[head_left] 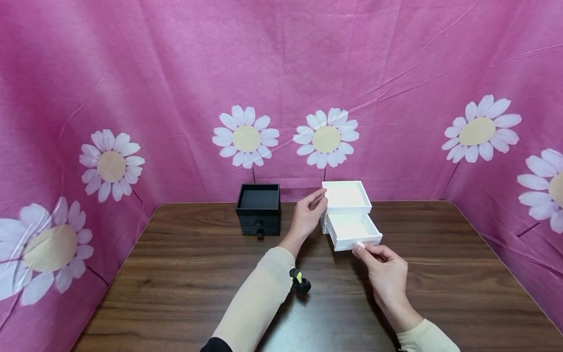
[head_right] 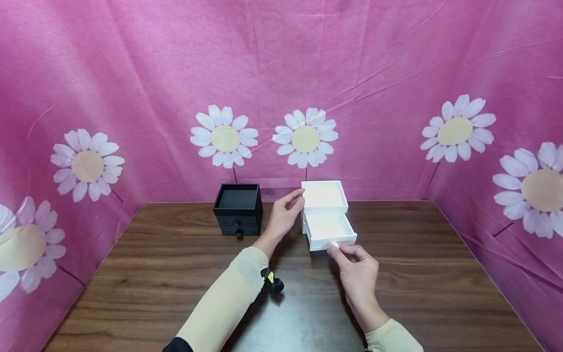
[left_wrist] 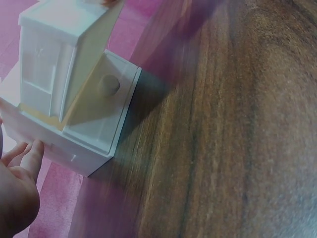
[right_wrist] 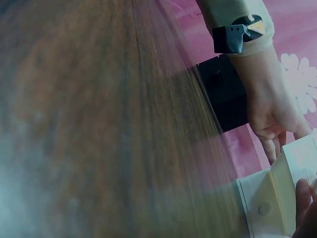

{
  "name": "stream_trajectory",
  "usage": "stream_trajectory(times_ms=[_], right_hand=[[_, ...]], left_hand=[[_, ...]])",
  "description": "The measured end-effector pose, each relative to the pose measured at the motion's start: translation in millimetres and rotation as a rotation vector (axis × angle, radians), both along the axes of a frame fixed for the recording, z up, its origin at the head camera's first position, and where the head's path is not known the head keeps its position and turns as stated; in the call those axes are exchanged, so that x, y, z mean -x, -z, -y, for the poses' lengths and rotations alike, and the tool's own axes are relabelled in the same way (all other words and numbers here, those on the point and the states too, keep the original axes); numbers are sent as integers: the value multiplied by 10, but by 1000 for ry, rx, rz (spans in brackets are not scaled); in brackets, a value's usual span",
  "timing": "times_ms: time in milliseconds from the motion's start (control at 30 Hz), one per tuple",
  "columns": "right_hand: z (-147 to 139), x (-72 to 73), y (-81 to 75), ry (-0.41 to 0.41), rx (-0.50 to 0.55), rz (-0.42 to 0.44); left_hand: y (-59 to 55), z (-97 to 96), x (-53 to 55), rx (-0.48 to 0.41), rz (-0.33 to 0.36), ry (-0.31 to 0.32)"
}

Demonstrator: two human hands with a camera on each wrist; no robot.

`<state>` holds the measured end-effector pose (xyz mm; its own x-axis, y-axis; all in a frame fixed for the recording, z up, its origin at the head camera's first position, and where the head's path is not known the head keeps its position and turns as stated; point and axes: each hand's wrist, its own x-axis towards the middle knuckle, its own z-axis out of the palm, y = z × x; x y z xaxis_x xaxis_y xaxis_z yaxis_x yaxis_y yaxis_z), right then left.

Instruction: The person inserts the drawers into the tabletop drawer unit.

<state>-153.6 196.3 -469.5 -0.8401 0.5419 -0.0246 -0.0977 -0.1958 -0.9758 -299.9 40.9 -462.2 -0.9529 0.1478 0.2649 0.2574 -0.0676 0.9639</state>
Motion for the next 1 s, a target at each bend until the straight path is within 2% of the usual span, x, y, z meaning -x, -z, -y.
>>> stream_trajectory(times_ms=[400, 1000], right_hand=[[52, 66, 16, 27, -65, 29], [116, 35, 29, 99, -192, -19]], left_hand=[[-4, 6, -1, -10, 24, -4], [0, 12, 5, -17, 28, 13]])
